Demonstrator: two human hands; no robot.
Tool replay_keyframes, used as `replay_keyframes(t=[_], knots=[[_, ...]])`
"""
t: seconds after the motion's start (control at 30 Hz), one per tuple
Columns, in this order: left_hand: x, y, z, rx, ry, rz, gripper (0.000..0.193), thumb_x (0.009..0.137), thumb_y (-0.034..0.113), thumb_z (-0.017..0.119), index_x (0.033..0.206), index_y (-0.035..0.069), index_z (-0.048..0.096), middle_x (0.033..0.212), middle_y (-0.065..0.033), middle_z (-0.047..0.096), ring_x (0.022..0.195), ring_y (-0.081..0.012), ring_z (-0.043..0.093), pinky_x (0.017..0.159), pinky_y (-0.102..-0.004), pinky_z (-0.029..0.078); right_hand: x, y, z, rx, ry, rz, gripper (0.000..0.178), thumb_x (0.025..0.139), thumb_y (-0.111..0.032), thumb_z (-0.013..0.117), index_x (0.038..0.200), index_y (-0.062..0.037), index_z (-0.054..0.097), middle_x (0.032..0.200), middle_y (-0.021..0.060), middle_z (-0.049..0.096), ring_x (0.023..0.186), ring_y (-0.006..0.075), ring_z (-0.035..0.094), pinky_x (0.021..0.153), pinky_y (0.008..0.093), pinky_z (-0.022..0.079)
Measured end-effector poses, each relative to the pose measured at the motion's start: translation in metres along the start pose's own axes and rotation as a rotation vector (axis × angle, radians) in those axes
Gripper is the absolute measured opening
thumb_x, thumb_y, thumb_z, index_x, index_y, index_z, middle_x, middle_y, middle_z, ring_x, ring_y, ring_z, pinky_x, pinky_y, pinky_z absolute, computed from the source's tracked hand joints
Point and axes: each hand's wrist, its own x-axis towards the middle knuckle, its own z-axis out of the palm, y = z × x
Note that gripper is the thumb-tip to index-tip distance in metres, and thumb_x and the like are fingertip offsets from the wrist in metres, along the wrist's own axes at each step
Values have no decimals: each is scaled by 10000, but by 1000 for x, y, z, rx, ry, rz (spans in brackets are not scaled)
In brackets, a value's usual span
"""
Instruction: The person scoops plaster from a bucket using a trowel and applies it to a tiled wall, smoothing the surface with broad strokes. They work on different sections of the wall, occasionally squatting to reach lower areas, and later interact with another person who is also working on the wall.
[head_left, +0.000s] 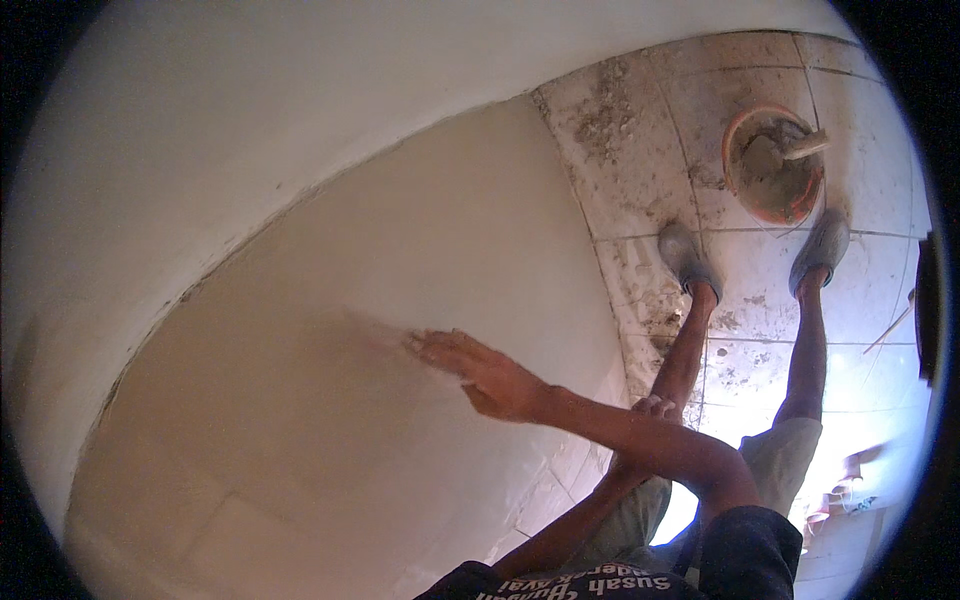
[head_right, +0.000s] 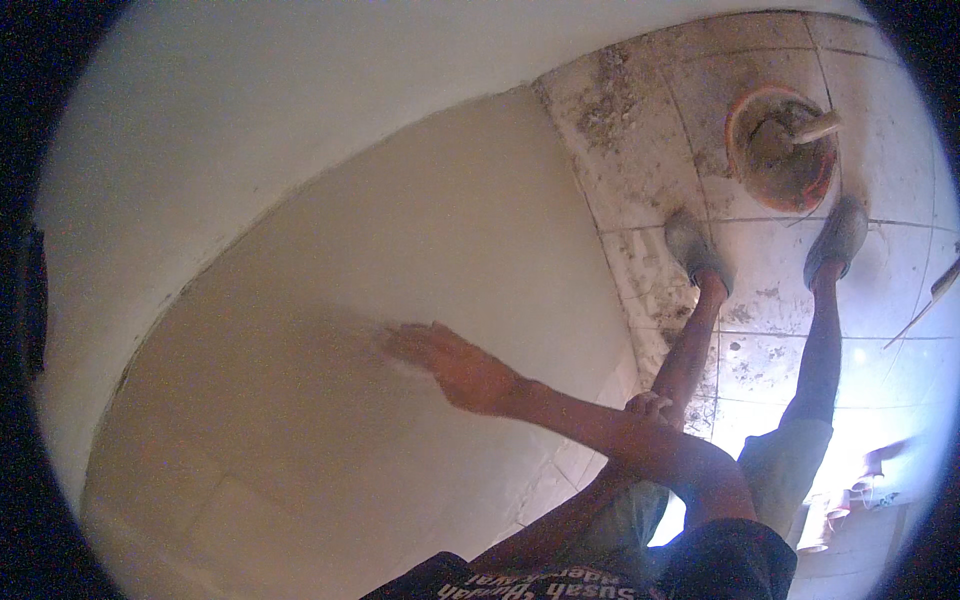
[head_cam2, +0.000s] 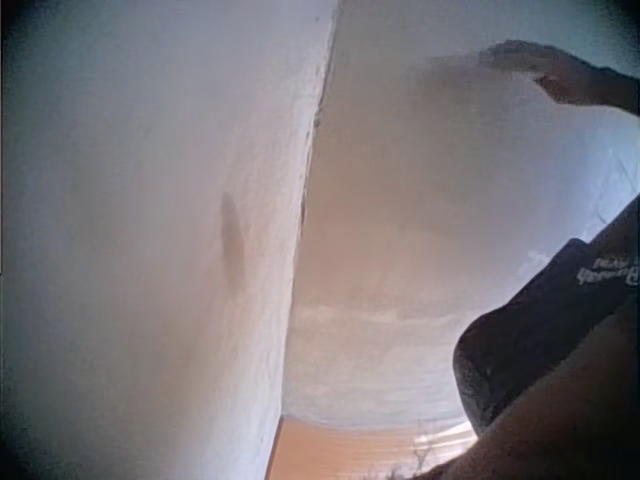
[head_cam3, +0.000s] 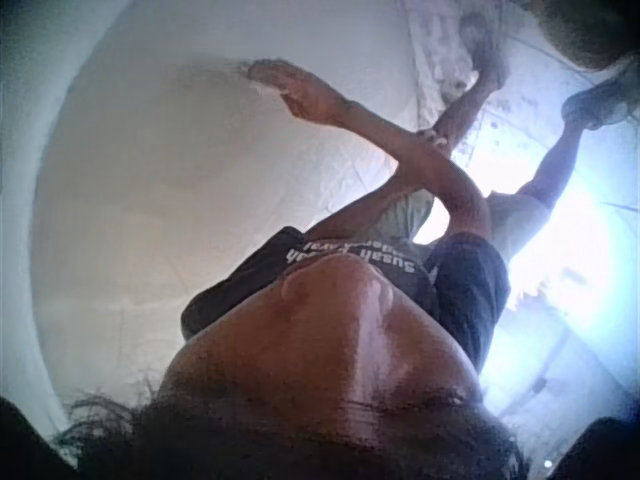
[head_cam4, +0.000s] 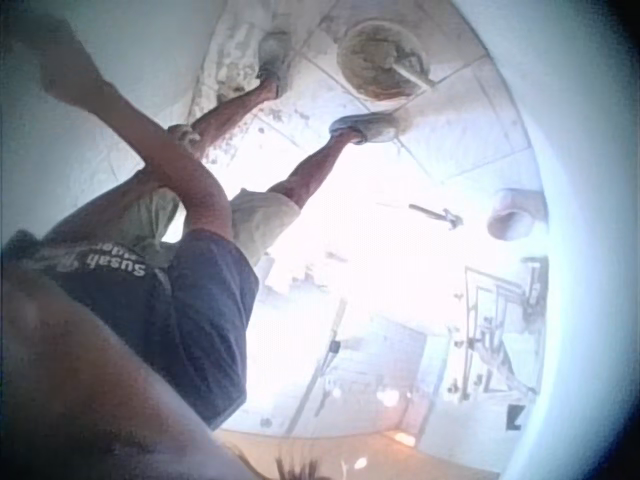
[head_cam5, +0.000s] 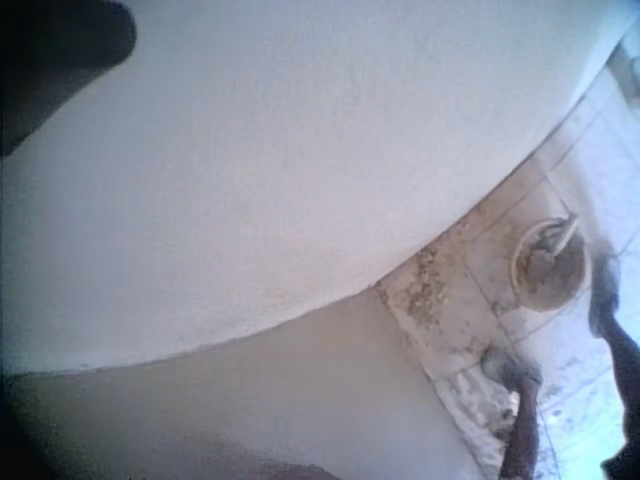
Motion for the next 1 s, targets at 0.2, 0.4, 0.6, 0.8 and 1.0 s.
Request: replay_keyframes(t=[0.2,0.4,0.6,0.8,1.0], knots=[[-1,-13,8,73,137,192,461,995,226,537,1370,-28,453,1372,-241,494,1285,-394,466,1094,-528,362,-26,19,-16,132,211,112,416,998,29,475,1402,-42,537,1461,177,543,1397,305,477,1126,383,399],[0,-17,17,-435,-81,-224,327,1005,224,531,1240,-2,536,1261,-223,559,1180,-358,535,1009,-467,427,-87,53,-44,-89,451,385,462,960,31,516,1420,-2,489,1338,228,598,1225,302,586,1044,369,434],[17,32,-37,-108,-84,-37,266,1023,217,509,1149,-10,569,1171,-188,599,1078,-341,580,929,-452,466,-25,126,-46,-179,585,403,557,957,58,419,1507,-30,394,1417,267,535,1359,358,504,1143,405,372],[1,3,-7,38,75,74,351,1000,247,526,1232,-15,545,1193,-216,576,1098,-388,559,945,-498,451,5,106,-2,-267,555,406,697,864,133,404,1528,-75,372,1498,232,476,1402,408,437,1192,469,346],[8,2,-8,24,41,74,438,967,265,551,1297,-23,526,1205,-248,553,1123,-448,530,962,-554,431,-29,30,75,-159,306,266,762,803,172,437,1520,-81,382,1529,200,440,1425,387,401,1214,475,316]])
